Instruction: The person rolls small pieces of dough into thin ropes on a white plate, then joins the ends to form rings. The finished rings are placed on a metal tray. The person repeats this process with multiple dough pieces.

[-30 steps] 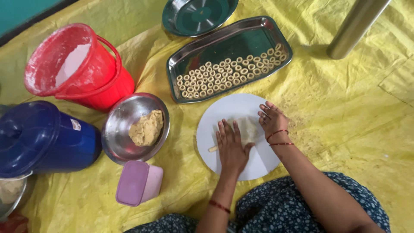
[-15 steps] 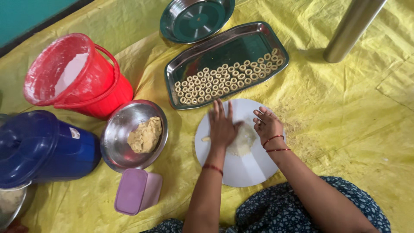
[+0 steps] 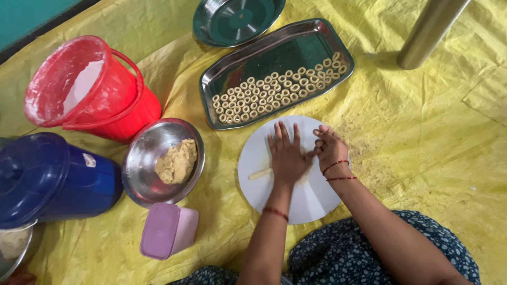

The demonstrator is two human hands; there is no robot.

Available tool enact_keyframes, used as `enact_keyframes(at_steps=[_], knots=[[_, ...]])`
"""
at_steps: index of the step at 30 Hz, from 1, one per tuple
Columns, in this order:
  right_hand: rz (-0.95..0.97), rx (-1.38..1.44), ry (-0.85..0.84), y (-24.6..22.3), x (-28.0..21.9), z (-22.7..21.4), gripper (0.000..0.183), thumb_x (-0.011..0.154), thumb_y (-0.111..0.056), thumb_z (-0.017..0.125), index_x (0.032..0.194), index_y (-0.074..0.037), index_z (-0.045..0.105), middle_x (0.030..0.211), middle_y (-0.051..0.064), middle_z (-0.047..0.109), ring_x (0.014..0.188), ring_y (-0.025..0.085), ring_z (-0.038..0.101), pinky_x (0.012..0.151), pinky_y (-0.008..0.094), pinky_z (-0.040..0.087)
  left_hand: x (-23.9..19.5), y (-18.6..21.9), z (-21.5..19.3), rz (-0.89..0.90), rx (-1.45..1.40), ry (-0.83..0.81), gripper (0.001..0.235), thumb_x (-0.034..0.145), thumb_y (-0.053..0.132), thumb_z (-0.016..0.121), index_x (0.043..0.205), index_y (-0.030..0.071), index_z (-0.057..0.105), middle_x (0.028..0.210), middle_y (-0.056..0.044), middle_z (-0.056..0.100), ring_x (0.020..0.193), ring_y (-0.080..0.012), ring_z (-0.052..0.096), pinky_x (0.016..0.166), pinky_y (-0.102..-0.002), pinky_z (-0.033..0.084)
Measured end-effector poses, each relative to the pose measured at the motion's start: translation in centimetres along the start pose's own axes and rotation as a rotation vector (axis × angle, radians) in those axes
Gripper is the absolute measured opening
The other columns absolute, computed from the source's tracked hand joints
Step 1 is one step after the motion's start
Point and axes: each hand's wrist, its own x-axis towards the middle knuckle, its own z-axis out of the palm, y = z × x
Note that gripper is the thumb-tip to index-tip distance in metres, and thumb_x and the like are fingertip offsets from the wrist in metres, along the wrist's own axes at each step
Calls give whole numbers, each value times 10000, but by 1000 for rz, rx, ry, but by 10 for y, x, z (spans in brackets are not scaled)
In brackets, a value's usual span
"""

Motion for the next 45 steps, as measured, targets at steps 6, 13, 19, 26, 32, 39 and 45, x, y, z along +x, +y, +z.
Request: enact_keyframes(at_steps=[6,13,19,26,32,39,45], knots=[[67,126,109,-14,10,-9,226,979,-74,519,1186,-156,557,993,20,687,630,96,504,535,222,387,57,-24,24,8,71,89,855,976,683,431,1592,95,351,1671,-278,219,1574,-413,140,1238,-621,131],[61,145,118,-21,7,-3,265,959,-26,548,1174,-181,559,994,-14,682,645,84,515,554,219,404,-22,5,-8,106,-81,39,907,918,632,536,1568,25,354,1657,-300,204,1567,-426,148,1242,-594,133],[53,184,82,-20,7,-6,258,963,-22,554,1177,-166,569,989,7,689,662,103,541,581,226,425,-74,29,-13,-70,15,-58,881,970,533,565,1570,-66,324,1678,-302,195,1588,-433,117,1259,-580,98],[157,177,109,-26,4,-3,335,967,-54,516,1267,-190,581,986,-1,693,689,102,574,611,237,458,28,-17,14,-99,0,75,824,1002,578,478,1572,2,329,1642,-344,196,1560,-457,103,1245,-578,102],[207,174,50,-16,10,-6,320,977,-52,497,1256,-194,563,982,-14,676,706,102,579,607,230,463,35,-15,10,-119,18,-2,825,1021,591,459,1589,10,311,1640,-339,192,1561,-455,101,1245,-589,103],[210,156,34,-11,18,-11,341,962,-43,501,1255,-207,563,966,-8,683,699,113,579,574,230,445,-24,6,6,28,-6,-97,870,996,624,370,1633,41,259,1693,-281,168,1613,-422,81,1303,-540,86],[190,133,57,-15,16,-13,346,963,-48,503,1260,-208,578,972,-15,688,717,105,590,624,238,474,-19,-45,-30,-83,-437,150,1027,973,752,51,1650,-16,136,1723,-271,108,1602,-437,15,1298,-549,16]])
